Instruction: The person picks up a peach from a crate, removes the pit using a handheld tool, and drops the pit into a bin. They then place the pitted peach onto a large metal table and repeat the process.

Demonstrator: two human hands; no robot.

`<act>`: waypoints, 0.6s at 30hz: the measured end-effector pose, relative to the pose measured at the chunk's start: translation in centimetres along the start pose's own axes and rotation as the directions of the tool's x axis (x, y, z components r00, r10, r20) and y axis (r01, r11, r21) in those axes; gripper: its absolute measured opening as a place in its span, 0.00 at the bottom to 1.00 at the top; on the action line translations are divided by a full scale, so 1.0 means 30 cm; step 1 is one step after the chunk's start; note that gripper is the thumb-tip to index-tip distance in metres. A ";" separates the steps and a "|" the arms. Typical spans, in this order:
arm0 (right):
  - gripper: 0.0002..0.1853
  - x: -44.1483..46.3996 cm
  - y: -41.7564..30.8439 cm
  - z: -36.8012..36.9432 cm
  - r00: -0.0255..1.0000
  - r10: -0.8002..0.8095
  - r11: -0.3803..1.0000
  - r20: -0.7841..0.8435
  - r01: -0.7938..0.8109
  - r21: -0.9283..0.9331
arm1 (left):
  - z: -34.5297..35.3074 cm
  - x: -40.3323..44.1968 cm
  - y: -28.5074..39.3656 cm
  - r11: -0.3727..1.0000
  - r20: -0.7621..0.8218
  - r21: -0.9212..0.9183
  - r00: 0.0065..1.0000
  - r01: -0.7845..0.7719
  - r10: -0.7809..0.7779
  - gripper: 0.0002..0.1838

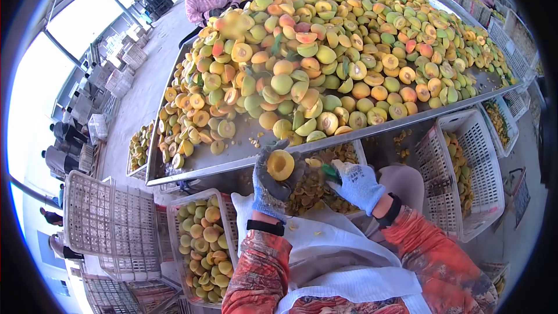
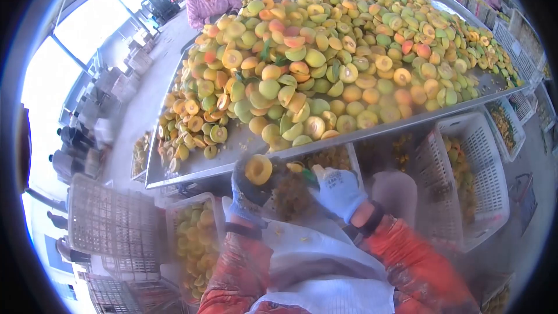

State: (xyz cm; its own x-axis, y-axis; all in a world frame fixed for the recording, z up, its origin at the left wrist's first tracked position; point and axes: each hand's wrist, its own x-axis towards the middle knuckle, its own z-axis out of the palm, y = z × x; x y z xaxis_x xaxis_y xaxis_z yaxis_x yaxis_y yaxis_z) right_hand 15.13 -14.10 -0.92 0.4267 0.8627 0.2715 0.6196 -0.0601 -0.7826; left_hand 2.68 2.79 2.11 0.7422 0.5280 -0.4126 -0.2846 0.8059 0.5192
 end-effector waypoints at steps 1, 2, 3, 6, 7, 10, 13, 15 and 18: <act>0.16 -0.005 -0.010 -0.021 1.000 0.019 0.974 -0.019 -0.023 -0.226 | -0.008 -0.001 -0.014 0.917 0.161 0.305 0.963 -0.256 0.215 0.20; 0.18 -0.001 -0.022 -0.043 0.999 0.028 0.895 -0.036 -0.041 -0.444 | -0.016 -0.002 -0.029 0.685 0.311 0.513 0.856 -0.517 0.413 0.20; 0.23 0.008 -0.055 -0.050 0.999 -0.006 0.901 -0.036 -0.010 -0.433 | -0.013 -0.003 -0.039 0.568 0.343 0.580 0.808 -0.583 0.479 0.20; 0.25 0.027 -0.111 0.014 0.997 -0.067 0.882 -0.030 0.046 -0.470 | 0.018 -0.010 -0.042 0.883 0.160 0.270 0.922 -0.385 0.353 0.19; 0.26 0.032 -0.113 0.035 0.997 -0.083 0.853 -0.004 0.069 -0.517 | 0.026 -0.003 -0.050 0.954 0.059 0.122 0.962 -0.274 0.268 0.19; 0.25 0.061 -0.131 0.059 0.988 -0.153 0.752 0.034 0.138 -0.645 | 0.051 -0.014 -0.097 0.870 0.023 0.254 0.902 -0.422 0.431 0.20; 0.25 0.056 -0.136 0.063 0.969 -0.232 0.705 0.087 0.229 -0.671 | 0.035 0.017 -0.090 0.980 -0.169 -0.130 0.977 -0.149 0.126 0.18; 0.24 0.039 -0.143 0.095 0.965 -0.234 0.761 0.121 0.260 -0.594 | -0.005 0.061 -0.111 0.952 -0.263 0.067 0.915 -0.300 0.307 0.13; 0.22 0.038 -0.185 0.106 0.982 -0.149 0.958 0.120 0.173 -0.228 | 0.058 -0.016 -0.094 0.904 -0.383 0.102 0.822 -0.416 0.421 0.10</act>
State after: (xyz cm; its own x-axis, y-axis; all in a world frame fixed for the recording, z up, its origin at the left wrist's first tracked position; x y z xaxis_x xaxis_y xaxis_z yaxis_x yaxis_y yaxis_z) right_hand 10.08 -11.19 1.96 0.2477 0.9158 0.3161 0.8176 -0.0225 -0.5754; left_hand 4.18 -0.22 2.14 0.2582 0.8762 -0.4068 -0.5035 0.4815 0.7174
